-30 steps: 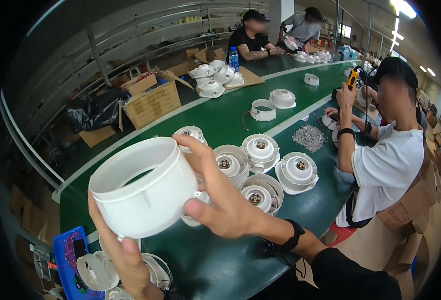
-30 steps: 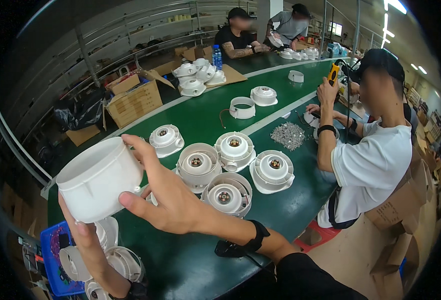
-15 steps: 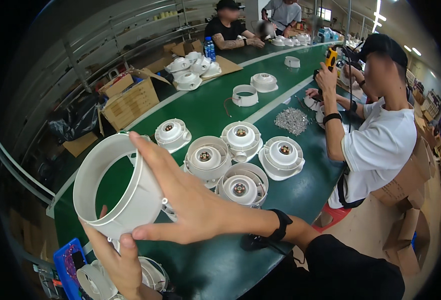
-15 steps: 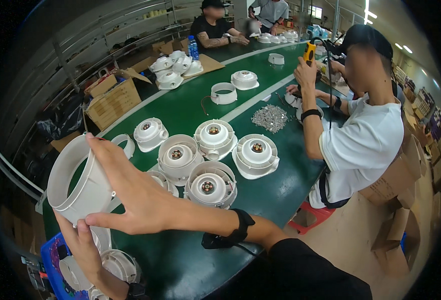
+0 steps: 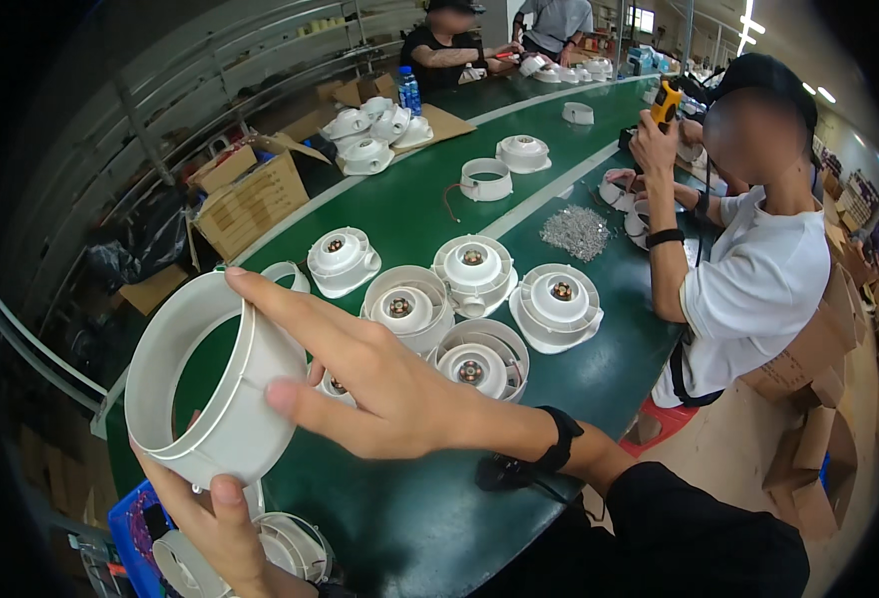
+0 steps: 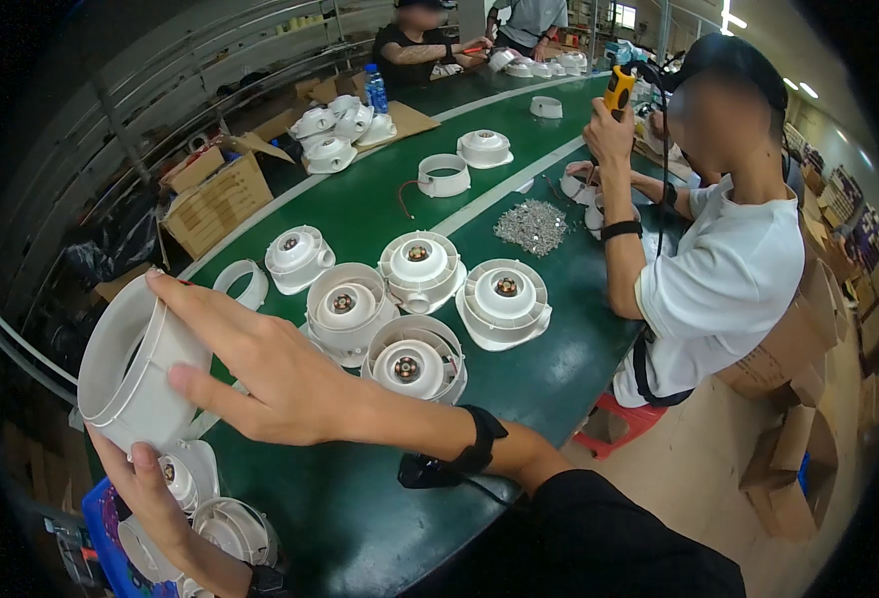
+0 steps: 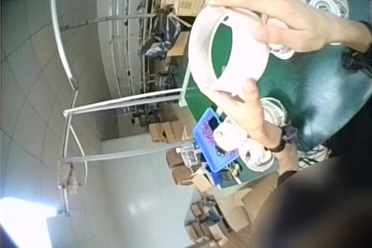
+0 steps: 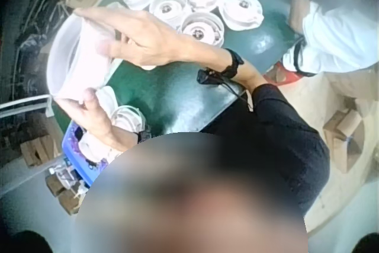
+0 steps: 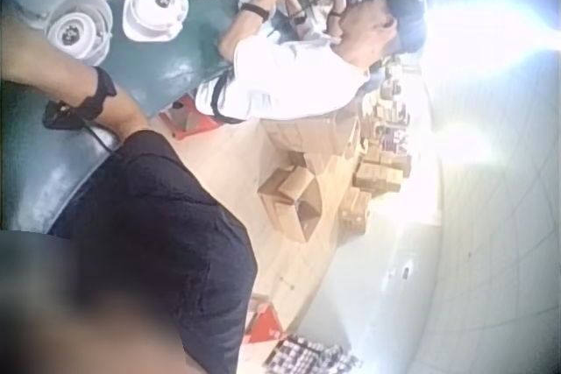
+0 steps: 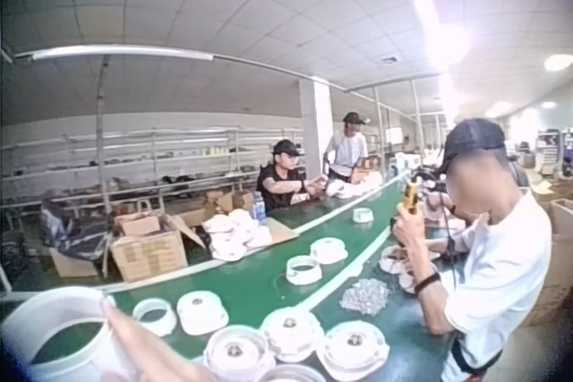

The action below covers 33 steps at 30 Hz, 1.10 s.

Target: The person assembles white plastic housing components for electronic devices, likely smoke detectors. They pick up a base unit with internal wiring and a separate white plastic ring, align the parts, and press them together to snap-fit the assembly. The person repeats this process for multiple units, handling them one at a time on a green workbench.

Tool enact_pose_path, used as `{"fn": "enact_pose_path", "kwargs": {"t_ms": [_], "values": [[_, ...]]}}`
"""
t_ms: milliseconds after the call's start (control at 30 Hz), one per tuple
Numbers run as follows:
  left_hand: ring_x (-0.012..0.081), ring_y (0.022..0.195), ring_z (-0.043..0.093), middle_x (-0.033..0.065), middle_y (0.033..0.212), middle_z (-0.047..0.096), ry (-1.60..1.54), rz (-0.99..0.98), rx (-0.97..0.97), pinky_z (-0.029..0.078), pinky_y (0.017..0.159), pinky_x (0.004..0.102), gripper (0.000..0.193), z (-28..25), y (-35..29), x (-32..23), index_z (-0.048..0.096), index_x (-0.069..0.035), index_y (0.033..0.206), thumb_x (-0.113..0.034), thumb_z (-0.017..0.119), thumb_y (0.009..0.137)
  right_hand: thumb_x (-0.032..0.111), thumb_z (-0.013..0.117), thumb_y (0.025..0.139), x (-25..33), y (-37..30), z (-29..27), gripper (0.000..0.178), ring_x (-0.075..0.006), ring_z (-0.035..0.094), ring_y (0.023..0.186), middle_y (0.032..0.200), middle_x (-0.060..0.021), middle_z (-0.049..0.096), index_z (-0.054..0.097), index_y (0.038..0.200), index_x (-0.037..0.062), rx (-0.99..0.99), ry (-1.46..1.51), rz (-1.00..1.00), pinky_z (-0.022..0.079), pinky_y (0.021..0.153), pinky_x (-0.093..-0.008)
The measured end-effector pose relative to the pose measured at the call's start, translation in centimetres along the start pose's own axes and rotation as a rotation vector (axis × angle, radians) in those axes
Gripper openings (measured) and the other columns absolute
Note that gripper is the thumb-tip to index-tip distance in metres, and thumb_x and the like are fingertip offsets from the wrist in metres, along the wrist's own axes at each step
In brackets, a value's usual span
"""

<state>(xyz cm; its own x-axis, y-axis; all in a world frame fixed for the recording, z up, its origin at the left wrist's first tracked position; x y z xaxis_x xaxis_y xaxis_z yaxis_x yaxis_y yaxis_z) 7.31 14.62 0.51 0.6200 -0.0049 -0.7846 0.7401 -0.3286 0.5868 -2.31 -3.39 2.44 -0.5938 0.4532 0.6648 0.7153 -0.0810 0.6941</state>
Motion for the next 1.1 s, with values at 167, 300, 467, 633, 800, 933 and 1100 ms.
{"fn": "enact_pose_path", "kwargs": {"t_ms": [167, 300, 467, 633, 800, 933, 1100], "values": [[0.0293, 0.128, 0.049, 0.0200, 0.137, 0.046, -0.009, 0.045, -0.080, 0.036, 0.111, 0.0449, 0.121, 0.7, 0.5, -1.5, 0.026, 0.001, 0.148, -0.072, 0.079, 0.068, 0.041, 0.072, 0.087, 0.4, -0.1, 0.1, 0.101, -0.0416, 0.037, 0.142, 0.159, -0.0288, 0.024, 0.014, 0.157, -0.0035, -0.015, -0.036, -0.018, 0.046, 0.105, -0.0432], [0.0293, 0.127, 0.050, 0.0201, 0.133, 0.048, -0.028, 0.071, -0.113, 0.037, 0.111, 0.0454, 0.120, 0.0, 0.3, -1.6, 0.029, 0.001, 0.141, -0.073, 0.082, 0.063, 0.041, 0.080, 0.082, 0.6, 0.0, 0.0, 0.110, -0.0377, 0.036, 0.144, 0.163, -0.0215, 0.022, 0.012, 0.160, 0.0040, 0.013, -0.065, -0.037, 0.055, 0.091, -0.0408], [0.0268, 0.123, 0.052, 0.0185, 0.126, 0.051, -0.107, 0.071, -0.124, 0.041, 0.104, 0.0393, 0.116, -0.6, 0.2, -1.6, 0.029, 0.001, 0.138, -0.065, 0.087, 0.063, 0.038, 0.081, 0.082, 0.0, 0.0, 0.1, 0.103, -0.0309, 0.043, 0.141, 0.164, -0.0155, 0.027, 0.021, 0.159, 0.0054, -0.001, -0.102, -0.117, 0.056, 0.078, -0.0298], [0.0216, 0.101, 0.060, 0.0157, 0.107, 0.061, -0.137, 0.026, -0.085, 0.045, 0.093, 0.0326, 0.088, -0.1, 0.7, -1.9, 0.035, -0.002, 0.124, -0.048, 0.087, 0.072, 0.030, 0.081, 0.082, -2.0, -0.1, 0.0, 0.100, -0.0303, 0.059, 0.124, 0.157, -0.0209, 0.037, 0.022, 0.158, 0.0032, 0.002, 0.130, 0.009, 0.054, 0.074, -0.0272], [0.0113, 0.090, 0.057, 0.0069, 0.094, 0.057, 0.008, 0.059, -0.126, 0.046, 0.085, 0.0257, 0.031, -2.2, 0.8, -1.6, 0.046, -0.001, 0.109, -0.030, 0.055, 0.102, 0.028, 0.086, 0.076, -2.3, -0.3, 0.7, 0.100, -0.0285, 0.064, 0.115, 0.147, -0.0215, 0.047, 0.028, 0.153, 0.0032, 0.045, 0.122, 0.051, 0.053, 0.073, -0.0266], [0.0103, 0.086, 0.057, 0.0053, 0.093, 0.054, 0.048, 0.172, -0.173, 0.050, 0.083, 0.0268, 0.020, -3.5, 1.2, -2.3, 0.050, 0.001, 0.101, -0.015, 0.040, 0.108, 0.025, 0.092, 0.070, -1.1, -0.3, 1.5, 0.099, -0.0249, 0.063, 0.110, 0.139, -0.0184, 0.052, 0.033, 0.147, 0.0041, 0.075, 0.029, -0.093, 0.053, 0.071, -0.0266], [0.0133, 0.090, 0.059, 0.0060, 0.096, 0.053, 0.020, 0.158, -0.165, 0.055, 0.086, 0.0329, 0.019, -2.6, 1.3, -2.5, 0.050, 0.002, 0.105, -0.013, 0.039, 0.106, 0.020, 0.095, 0.066, -1.4, -0.4, 1.2, 0.096, -0.0246, 0.064, 0.108, 0.136, -0.0165, 0.052, 0.037, 0.142, 0.0050, 0.073, 0.002, -0.137, 0.053, 0.069, -0.0274]]}}
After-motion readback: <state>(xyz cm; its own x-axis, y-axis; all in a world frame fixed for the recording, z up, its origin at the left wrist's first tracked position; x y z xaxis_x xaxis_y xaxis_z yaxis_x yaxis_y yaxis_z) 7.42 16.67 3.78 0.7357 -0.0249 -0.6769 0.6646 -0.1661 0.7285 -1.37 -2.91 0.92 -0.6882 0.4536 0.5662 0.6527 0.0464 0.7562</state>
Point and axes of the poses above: each hand's wrist, its own y-axis towards the middle knuckle, its own z-axis out of the palm, x = y × z, the point moved 10 cm from there along y, towards the middle knuckle
